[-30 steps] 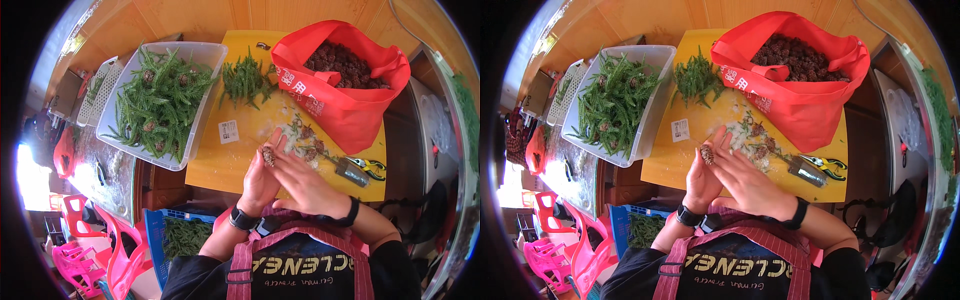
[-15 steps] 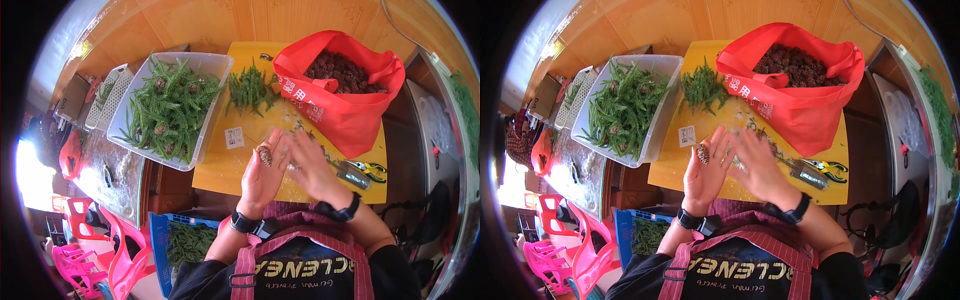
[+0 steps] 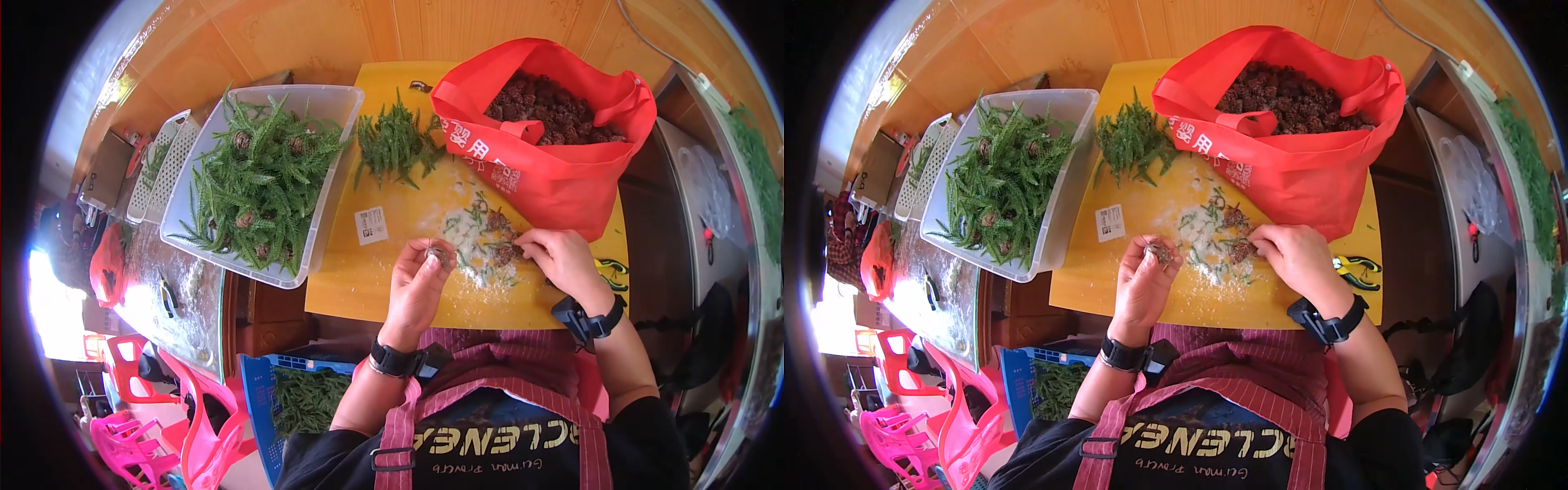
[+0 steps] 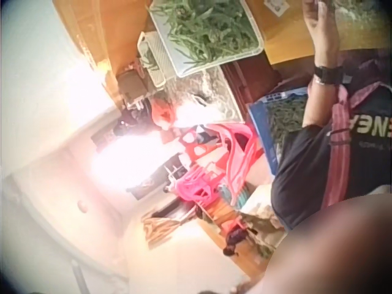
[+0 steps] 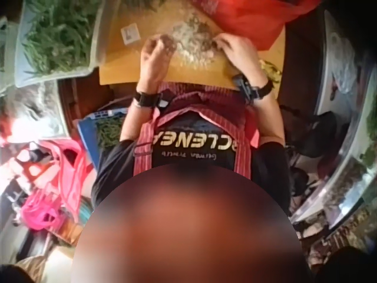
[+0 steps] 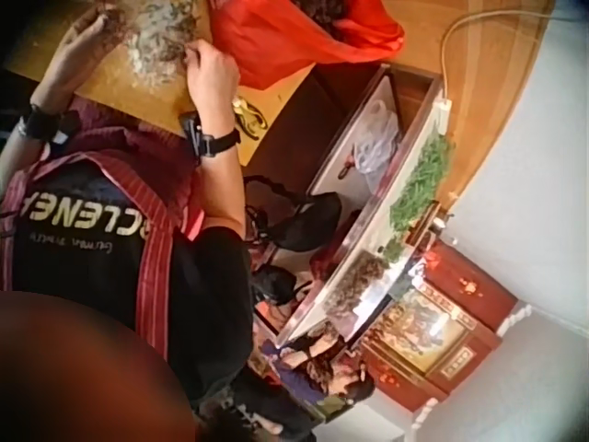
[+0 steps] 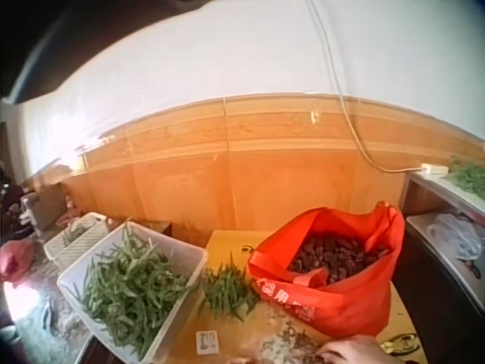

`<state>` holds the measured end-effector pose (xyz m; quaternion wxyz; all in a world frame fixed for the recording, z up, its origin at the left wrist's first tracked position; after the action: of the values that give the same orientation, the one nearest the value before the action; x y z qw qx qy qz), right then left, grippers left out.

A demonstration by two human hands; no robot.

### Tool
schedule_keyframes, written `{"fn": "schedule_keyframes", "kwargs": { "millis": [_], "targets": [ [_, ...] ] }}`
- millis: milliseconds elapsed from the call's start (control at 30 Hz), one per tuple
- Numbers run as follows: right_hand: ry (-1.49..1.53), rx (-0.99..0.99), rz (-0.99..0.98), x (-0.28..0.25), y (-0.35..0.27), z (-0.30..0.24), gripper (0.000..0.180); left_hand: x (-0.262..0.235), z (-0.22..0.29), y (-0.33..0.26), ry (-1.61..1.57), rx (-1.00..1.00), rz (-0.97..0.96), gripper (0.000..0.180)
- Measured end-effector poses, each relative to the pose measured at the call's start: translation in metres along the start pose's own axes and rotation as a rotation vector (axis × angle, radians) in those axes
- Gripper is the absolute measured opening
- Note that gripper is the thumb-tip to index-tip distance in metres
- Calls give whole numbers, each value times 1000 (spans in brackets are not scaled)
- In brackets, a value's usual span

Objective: Trimming small branches and leaves from plant material using scissors at a workstation.

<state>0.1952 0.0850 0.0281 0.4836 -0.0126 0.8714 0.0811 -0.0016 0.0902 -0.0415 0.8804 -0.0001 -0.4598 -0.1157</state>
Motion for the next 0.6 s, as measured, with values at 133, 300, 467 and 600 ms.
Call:
{"fn": "schedule_keyframes", "kwargs": {
  "millis": [133, 300, 467, 600],
  "targets": [
    [59, -7, 50, 0, 10, -9, 12, 1, 1, 2, 5, 9, -20, 24],
    [-5, 12, -107, 11, 18, -7, 10, -3, 0, 1, 2, -20, 56, 29],
    [-18, -187, 107, -9, 14, -28, 9, 2, -2, 0, 14, -1, 11, 31],
    [4, 5, -140, 4, 15, -14, 11, 2, 0, -1, 74, 20, -50, 33]
  ]
}}
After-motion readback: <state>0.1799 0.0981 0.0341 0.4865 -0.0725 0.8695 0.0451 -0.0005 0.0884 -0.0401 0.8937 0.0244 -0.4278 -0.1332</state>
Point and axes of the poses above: each hand's wrist, its own y-axis towards the middle knuckle, its own x-axis out of the palm, z = x × y, the point moved 8 cm from there along y, towards the middle knuckle, and after that the axes turned 6 degrees about x, right-handed, at the moved point
